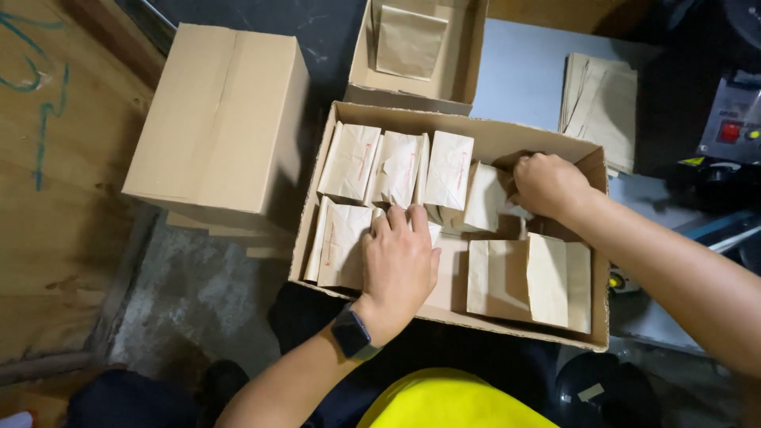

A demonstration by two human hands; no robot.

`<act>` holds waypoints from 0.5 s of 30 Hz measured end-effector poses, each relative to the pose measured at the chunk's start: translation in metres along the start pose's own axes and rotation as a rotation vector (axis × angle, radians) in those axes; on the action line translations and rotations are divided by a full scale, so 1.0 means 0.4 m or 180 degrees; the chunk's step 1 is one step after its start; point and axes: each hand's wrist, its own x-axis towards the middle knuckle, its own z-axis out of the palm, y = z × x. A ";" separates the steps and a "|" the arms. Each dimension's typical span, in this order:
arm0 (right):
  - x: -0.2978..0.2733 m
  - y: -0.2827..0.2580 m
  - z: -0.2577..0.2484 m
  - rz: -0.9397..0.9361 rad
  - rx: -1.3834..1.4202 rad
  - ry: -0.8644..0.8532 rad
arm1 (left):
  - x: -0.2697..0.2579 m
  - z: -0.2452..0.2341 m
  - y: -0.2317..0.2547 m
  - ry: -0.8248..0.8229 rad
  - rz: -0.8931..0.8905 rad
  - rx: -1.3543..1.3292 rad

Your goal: Organizing and packing paper coffee bags into a cardboard box for shipping or storage.

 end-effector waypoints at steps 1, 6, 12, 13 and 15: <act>-0.002 -0.007 -0.017 -0.0006 -0.0018 0.0006 | 0.003 -0.003 0.000 0.0011 -0.0014 -0.0008; -0.036 -0.041 -0.084 0.0016 -0.0058 -0.0365 | -0.001 0.003 0.002 -0.0029 0.0040 -0.0015; 0.048 -0.029 -0.027 -0.0105 -0.0047 -0.0862 | -0.005 0.008 0.001 0.0037 0.0018 0.0000; 0.054 -0.030 -0.020 -0.0117 -0.0053 -0.0860 | -0.006 0.007 0.001 0.0038 0.0004 0.0003; 0.069 -0.033 -0.007 -0.0039 0.0203 -0.0969 | -0.005 0.004 0.001 0.0068 -0.0001 -0.0027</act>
